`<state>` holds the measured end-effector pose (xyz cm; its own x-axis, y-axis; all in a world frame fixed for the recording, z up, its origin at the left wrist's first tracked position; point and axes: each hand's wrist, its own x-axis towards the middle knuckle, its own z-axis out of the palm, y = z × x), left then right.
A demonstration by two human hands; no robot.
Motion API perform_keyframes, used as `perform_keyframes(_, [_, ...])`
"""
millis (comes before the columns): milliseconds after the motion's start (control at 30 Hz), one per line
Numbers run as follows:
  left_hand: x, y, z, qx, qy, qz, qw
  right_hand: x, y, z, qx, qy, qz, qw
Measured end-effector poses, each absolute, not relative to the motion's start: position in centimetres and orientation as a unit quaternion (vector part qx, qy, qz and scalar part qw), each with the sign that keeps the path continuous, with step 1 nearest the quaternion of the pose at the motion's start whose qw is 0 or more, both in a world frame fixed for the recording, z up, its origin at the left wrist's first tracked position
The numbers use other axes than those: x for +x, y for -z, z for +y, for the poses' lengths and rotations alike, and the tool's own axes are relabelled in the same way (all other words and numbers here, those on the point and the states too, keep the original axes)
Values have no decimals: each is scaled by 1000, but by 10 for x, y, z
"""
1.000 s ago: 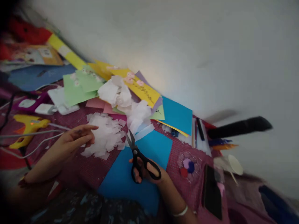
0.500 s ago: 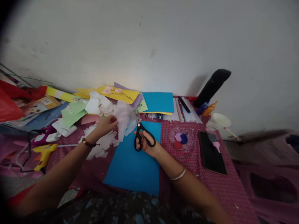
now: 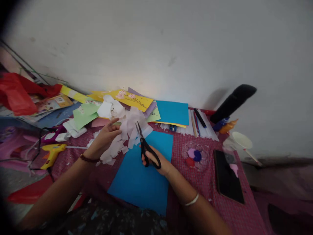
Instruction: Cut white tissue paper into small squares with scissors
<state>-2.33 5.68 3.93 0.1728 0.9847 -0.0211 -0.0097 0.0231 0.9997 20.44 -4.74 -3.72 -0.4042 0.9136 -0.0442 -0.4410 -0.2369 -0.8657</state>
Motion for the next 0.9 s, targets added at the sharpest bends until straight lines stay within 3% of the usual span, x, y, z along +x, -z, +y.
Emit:
perform_keyframes(167, [-70, -61, 1, 369, -489, 422, 669, 200, 19, -61, -305, -684, -577, 327])
perform_keyframes(400, [-116, -38, -40, 402, -525, 518, 543, 180, -10, -55, -313, -698, -627, 148])
perform_keyframes(700, [-118, -2, -27, 360, -501, 544, 568, 165, -4, -48, -395, -692, -585, 151])
perform_keyframes(900, [-103, -9, -30, 307, -546, 503, 595, 177, -10, -73, -441, -665, -572, 191])
